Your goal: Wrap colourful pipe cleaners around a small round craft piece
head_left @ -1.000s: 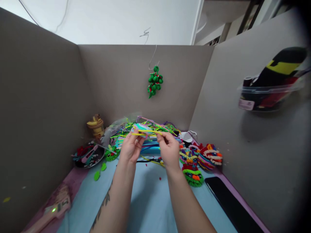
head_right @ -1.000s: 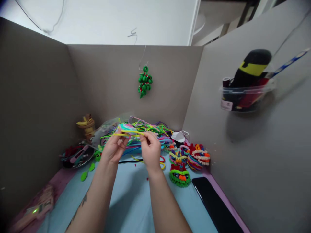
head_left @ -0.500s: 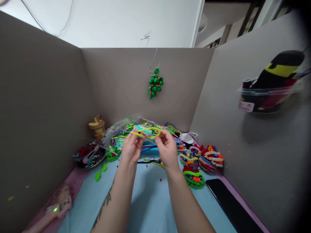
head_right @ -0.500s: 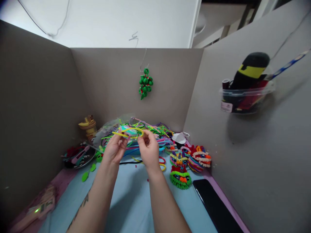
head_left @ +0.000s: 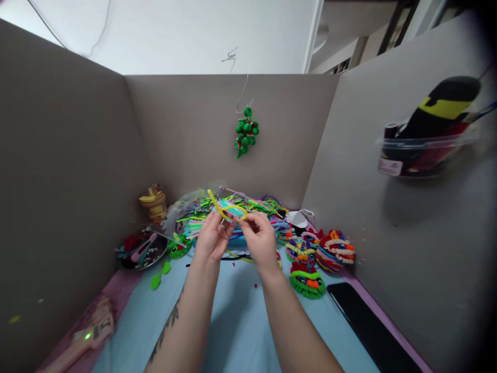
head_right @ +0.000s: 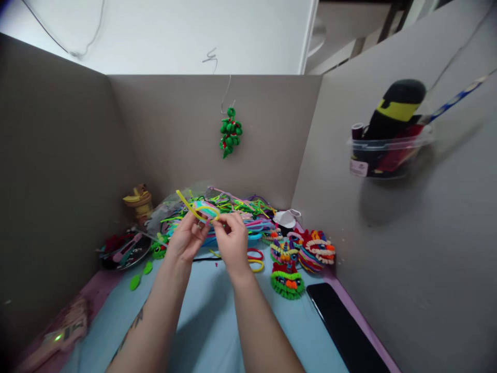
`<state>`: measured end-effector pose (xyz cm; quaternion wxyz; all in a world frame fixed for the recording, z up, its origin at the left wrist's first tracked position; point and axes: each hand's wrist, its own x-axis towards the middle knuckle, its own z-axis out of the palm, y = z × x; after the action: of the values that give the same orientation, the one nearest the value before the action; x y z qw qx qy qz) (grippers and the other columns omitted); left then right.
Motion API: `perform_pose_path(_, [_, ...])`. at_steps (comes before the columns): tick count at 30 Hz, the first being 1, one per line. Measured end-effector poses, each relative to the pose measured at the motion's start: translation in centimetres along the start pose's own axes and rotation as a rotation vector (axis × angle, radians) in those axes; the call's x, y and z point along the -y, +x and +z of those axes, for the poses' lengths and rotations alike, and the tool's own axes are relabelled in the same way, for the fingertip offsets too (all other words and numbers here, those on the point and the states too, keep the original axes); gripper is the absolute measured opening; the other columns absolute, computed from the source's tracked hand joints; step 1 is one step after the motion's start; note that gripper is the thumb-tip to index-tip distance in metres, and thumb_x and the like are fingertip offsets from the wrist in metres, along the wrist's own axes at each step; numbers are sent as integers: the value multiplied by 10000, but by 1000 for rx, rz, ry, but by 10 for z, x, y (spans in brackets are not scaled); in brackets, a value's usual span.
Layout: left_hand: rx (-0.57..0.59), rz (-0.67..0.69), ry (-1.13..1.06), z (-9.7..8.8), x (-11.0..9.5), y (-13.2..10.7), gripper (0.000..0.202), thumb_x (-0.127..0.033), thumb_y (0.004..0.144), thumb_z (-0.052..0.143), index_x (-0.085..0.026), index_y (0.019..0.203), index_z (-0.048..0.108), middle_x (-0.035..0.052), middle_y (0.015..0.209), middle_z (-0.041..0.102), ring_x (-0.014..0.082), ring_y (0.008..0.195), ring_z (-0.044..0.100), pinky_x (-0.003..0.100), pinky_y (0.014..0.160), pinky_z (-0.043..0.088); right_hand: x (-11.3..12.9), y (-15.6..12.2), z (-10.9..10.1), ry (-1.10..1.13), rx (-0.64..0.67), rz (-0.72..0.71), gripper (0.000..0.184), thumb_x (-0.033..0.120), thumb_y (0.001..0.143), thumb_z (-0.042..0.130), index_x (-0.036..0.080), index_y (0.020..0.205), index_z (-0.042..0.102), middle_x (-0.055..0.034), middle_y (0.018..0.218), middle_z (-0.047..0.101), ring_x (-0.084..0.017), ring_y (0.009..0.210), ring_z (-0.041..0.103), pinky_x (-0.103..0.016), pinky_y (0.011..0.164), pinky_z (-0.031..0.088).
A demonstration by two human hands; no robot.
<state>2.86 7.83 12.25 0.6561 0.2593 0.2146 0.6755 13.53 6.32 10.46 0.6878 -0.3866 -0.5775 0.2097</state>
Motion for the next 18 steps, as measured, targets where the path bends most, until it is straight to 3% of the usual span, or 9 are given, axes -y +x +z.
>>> perform_pose_path(4, [-35,46,43,0,0,0,171,-188,688,737,-161,801,613,-17,695,653,79,599,609,185,585,534,0,3,-5,-157,5,-40,83,197,777,583,184,709,628,-14,751,546,-149,707,509,-256,603,403])
perform_pose_path(7, [-51,139,95,-1,2,1,221,-232,658,764,-161,795,606,-13,729,657,85,637,612,182,597,517,-2,5,-7,-175,23,0,61,222,765,599,188,804,631,-15,775,555,-148,688,507,-265,606,416])
perform_pose_path(11, [-91,360,270,-1,5,-1,201,-295,693,739,-163,769,606,-7,711,644,98,644,601,184,600,490,4,1,-6,-192,-87,0,270,246,767,610,192,1031,594,-5,764,535,-148,670,497,-278,622,429])
perform_pose_path(14, [-73,515,454,2,7,-9,153,-265,706,730,-163,697,616,-12,659,618,91,619,567,165,598,448,14,-5,-2,-116,-38,-12,335,287,800,600,215,1125,573,14,694,526,-140,618,486,-269,599,432])
perform_pose_path(18, [-33,567,561,6,14,-16,156,-221,706,729,-166,629,605,-36,595,568,70,552,497,147,535,380,24,-10,2,5,37,-19,135,298,851,550,209,886,645,-38,804,643,-162,730,591,-280,660,477])
